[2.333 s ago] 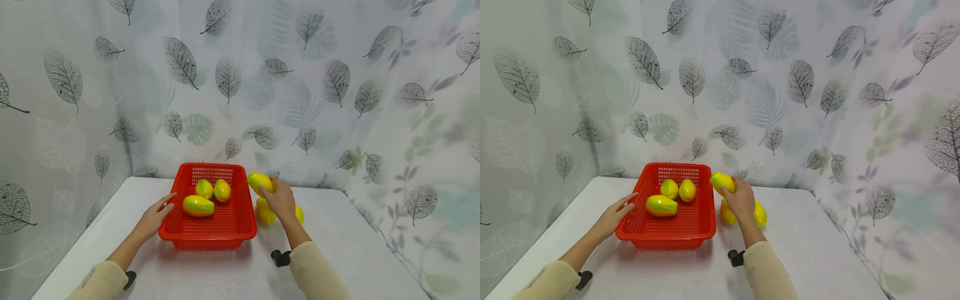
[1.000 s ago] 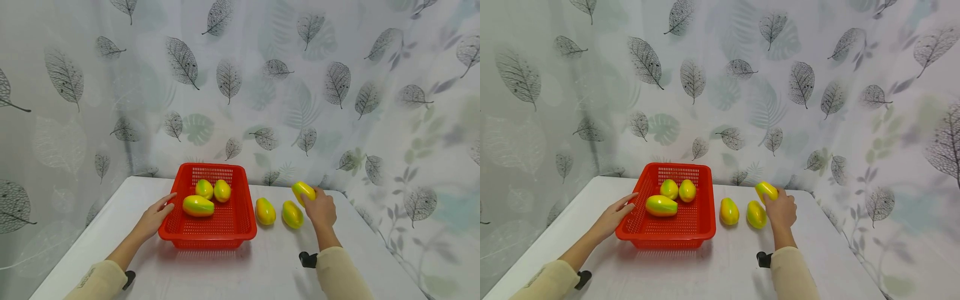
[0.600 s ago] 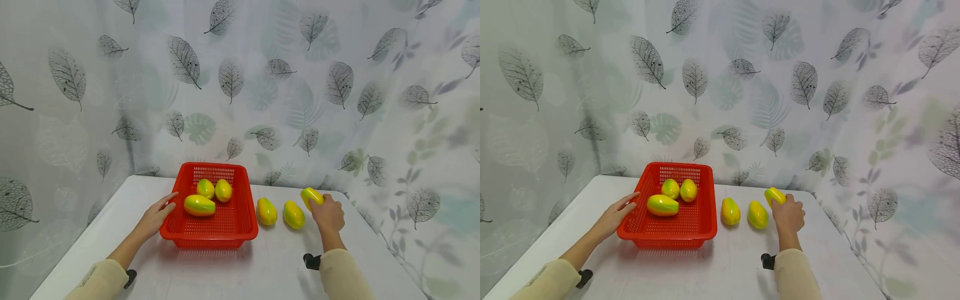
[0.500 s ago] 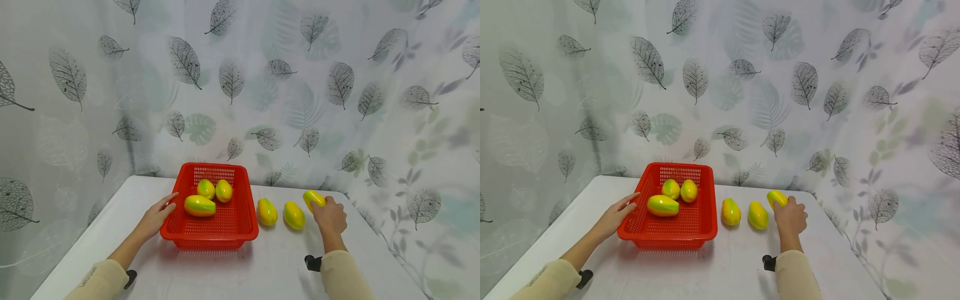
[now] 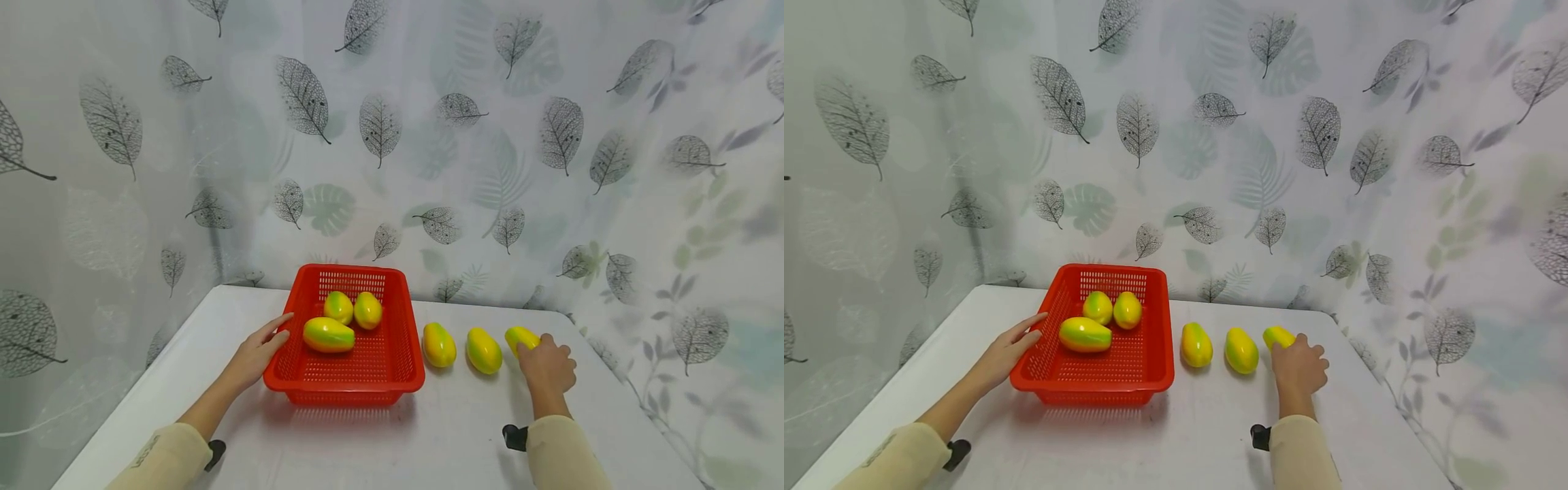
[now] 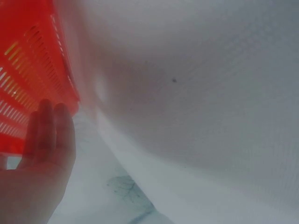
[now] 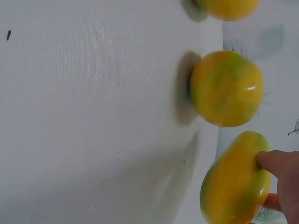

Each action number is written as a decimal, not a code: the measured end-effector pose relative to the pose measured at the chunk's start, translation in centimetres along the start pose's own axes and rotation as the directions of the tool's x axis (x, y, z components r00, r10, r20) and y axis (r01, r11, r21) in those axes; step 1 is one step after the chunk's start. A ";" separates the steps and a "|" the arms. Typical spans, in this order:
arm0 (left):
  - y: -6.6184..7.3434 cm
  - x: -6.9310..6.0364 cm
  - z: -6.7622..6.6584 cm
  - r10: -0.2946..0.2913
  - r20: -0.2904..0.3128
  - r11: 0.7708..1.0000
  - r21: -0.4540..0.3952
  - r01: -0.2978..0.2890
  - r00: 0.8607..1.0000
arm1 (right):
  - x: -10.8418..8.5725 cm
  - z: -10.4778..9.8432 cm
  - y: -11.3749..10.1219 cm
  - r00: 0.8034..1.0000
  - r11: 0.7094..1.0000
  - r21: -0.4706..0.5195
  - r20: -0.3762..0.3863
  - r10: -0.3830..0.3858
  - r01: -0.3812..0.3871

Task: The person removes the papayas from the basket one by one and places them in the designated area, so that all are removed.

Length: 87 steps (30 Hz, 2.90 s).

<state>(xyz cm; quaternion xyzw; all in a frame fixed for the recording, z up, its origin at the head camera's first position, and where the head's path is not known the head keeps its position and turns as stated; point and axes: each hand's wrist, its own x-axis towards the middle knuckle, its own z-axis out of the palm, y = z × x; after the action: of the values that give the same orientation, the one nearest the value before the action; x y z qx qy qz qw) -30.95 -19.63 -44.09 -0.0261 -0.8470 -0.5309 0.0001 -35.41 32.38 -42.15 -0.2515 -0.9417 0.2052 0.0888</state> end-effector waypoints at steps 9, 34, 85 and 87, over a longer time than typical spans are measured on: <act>-0.1 -0.1 0.1 -0.002 -0.001 1.000 -0.004 0.002 1.000 | -0.6 0.4 0.0 1.000 1.000 -0.002 0.024 -0.013 0.013; 0.0 -0.1 0.0 0.003 -0.003 1.000 -0.011 -0.003 1.000 | -0.3 1.5 -0.9 0.990 0.990 -0.057 -0.048 -0.129 0.126; -0.3 0.1 0.1 -0.009 -0.006 1.000 -0.008 0.009 1.000 | -7.0 2.6 -18.8 0.840 0.814 0.206 -0.096 -0.535 0.542; -0.3 0.1 0.1 -0.016 -0.007 1.000 -0.017 0.015 1.000 | -7.2 2.6 -19.4 0.834 0.807 0.215 -0.090 -0.545 0.550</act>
<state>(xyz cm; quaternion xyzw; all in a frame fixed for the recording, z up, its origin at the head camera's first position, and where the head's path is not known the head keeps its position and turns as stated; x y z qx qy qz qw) -31.03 -19.68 -44.39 -0.0177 -0.8426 -0.5383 -0.0013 -38.42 12.56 -36.55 0.0402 -0.9423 0.2765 0.1841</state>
